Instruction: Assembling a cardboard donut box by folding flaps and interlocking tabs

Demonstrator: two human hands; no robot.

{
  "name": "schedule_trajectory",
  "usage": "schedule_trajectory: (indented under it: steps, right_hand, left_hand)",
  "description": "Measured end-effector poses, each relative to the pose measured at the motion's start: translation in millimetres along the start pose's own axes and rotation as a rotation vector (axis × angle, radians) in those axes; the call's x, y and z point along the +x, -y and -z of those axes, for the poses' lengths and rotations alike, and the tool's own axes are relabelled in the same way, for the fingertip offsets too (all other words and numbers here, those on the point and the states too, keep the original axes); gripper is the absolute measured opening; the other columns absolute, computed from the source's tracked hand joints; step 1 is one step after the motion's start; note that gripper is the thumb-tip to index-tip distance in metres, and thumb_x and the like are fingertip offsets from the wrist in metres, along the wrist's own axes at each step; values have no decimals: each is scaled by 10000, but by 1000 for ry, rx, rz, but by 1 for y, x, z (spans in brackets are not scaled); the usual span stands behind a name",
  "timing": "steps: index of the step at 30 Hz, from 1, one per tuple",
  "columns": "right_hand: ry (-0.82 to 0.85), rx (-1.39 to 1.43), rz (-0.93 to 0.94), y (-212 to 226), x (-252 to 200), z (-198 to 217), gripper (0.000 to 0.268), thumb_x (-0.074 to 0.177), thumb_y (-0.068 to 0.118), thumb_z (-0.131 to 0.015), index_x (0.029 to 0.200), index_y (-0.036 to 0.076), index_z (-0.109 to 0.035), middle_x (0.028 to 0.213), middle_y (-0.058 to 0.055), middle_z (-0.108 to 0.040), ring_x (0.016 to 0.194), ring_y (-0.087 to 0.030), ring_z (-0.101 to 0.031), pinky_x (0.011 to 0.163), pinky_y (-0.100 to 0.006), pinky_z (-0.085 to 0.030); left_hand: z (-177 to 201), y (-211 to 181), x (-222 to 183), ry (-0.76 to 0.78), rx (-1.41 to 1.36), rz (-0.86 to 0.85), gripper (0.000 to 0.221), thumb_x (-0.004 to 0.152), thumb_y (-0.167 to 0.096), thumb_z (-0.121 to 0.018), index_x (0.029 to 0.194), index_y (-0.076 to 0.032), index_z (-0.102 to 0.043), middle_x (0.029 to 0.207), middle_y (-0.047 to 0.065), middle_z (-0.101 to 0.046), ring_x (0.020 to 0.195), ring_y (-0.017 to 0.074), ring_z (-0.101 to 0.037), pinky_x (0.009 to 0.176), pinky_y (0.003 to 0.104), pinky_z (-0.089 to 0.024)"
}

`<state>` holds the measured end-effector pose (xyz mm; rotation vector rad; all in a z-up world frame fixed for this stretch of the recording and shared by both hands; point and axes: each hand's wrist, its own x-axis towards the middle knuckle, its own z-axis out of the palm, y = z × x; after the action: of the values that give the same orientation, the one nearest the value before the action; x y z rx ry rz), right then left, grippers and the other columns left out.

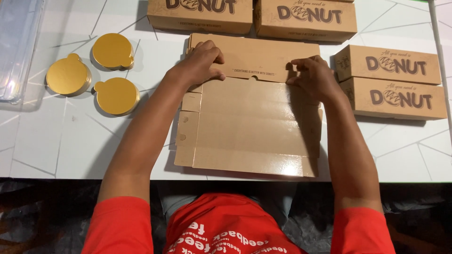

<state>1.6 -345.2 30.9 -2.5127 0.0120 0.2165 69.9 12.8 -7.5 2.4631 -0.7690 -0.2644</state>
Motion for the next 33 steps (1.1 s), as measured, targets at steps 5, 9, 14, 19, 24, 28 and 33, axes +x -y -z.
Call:
schedule_trajectory:
  steps: [5, 9, 14, 19, 24, 28, 33]
  right_hand:
    - [183, -344, -196, 26, 4, 24, 486, 806, 357, -739, 1273, 223, -734, 1260, -81, -703, 1172, -353, -597, 907, -457, -479]
    - [313, -303, -84, 55, -19, 60, 244, 926, 235, -673, 1129, 137, -764, 1005, -57, -761, 878, -209, -638, 712, -369, -473]
    - [335, -366, -33, 70, -33, 103, 306, 930, 166, -591, 1162, 196, -788, 1021, -23, -796, 897, -162, -639, 755, -352, -493]
    - [83, -388, -29, 65, -38, 120, 232, 979, 207, -683, 1178, 153, -789, 895, -93, -734, 759, -240, -588, 699, -390, -470]
    - [-256, -598, 679, 20, -62, 56, 206, 1038, -23, -692, 1100, 105, -842, 985, -20, -809, 860, -207, -780, 770, -372, -601]
    - [-345, -724, 624, -5, -94, -9, 291, 1047, 156, -612, 1277, 257, -760, 1263, -12, -772, 1221, -198, -710, 953, -363, -529]
    - [-251, -660, 565, -28, -89, -52, 530, 956, 231, -610, 1486, 218, -605, 1533, -90, -584, 1423, -332, -521, 1117, -518, -413]
  left_hand:
    - [12, -12, -4, -5, 31, 29, 459, 769, -395, -907, 1023, -171, -598, 1150, 28, -573, 1119, 241, -549, 1021, 409, -346]
    - [52, -52, -24, 193, 77, 126, 468, 844, -378, -807, 991, -113, -450, 1003, 91, -544, 906, 249, -493, 721, 416, -357]
    - [96, -75, -24, 294, 238, 8, 536, 925, -414, -820, 727, -90, -442, 768, 77, -542, 730, 234, -474, 612, 426, -316]
    - [114, -85, -14, 65, 457, -59, 176, 820, -291, -772, 861, -144, -684, 940, 83, -706, 938, 365, -649, 616, 553, -486]
    - [40, -64, -37, -89, 575, -263, 294, 709, 39, -662, 939, -133, -602, 774, 92, -692, 647, 356, -685, 465, 493, -509]
    - [9, -74, -84, 44, 383, -362, 716, 726, 131, -753, 1356, -64, -472, 1236, 136, -649, 1181, 337, -617, 900, 477, -500]
    - [-12, -83, -78, 287, 540, -135, 711, 1002, -450, -468, 1631, -226, -224, 1700, 124, -226, 1552, 381, -181, 1186, 628, -159]
